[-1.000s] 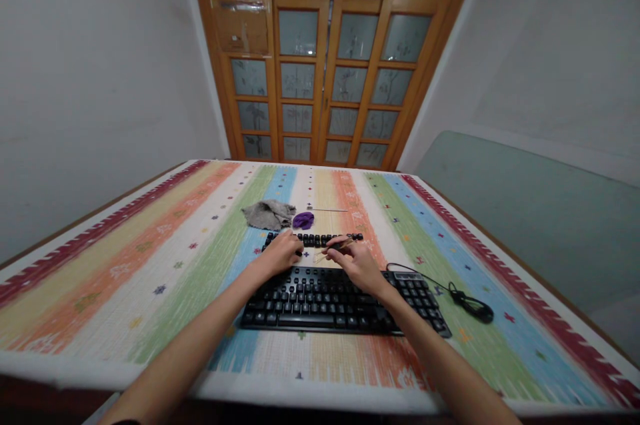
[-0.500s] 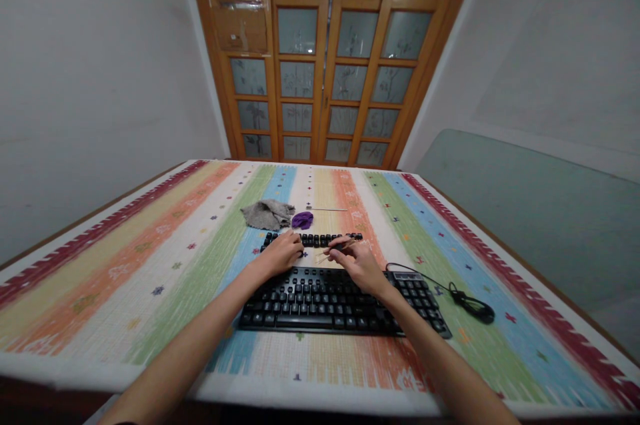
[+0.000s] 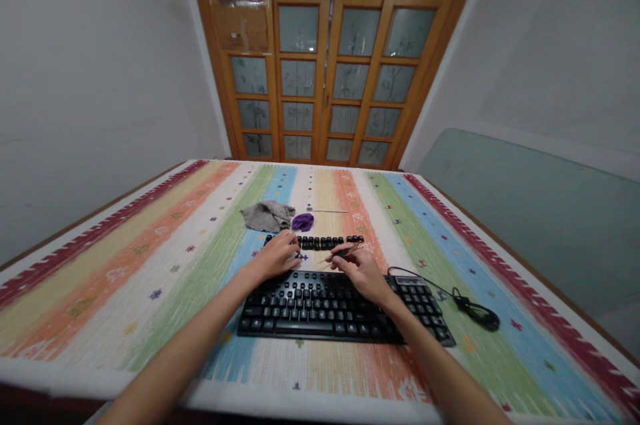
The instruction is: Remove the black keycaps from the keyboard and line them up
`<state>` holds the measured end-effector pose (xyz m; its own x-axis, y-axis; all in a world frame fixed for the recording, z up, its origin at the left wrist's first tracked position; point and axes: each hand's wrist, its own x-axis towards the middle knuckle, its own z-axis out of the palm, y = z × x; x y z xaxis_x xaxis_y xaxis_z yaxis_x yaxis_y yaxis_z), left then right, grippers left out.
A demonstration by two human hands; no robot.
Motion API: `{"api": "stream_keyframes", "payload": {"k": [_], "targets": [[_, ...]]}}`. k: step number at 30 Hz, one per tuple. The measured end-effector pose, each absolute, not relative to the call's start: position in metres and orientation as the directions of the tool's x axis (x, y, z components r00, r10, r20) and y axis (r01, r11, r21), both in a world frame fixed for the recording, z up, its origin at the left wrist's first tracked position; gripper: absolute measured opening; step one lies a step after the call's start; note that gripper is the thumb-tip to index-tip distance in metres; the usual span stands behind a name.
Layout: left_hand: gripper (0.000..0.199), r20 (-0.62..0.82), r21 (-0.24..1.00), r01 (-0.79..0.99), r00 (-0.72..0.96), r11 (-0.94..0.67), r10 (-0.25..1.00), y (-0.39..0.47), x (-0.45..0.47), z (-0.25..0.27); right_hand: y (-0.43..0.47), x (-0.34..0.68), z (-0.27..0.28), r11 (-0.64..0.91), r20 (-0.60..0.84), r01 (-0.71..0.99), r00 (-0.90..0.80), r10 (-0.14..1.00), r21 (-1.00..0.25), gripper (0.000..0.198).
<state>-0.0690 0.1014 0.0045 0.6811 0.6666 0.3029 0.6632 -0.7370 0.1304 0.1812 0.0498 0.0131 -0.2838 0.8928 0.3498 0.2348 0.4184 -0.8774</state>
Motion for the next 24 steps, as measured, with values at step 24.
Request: {"api": "stream_keyframes", "payload": {"k": [24], "targets": [[0.015,0.294,0.081,0.661,0.7,-0.746,0.651,0.119,-0.079,-0.004,0.032,0.185,0.013,0.351,0.276,0.313,-0.258,0.926,-0.883,0.029]]}}
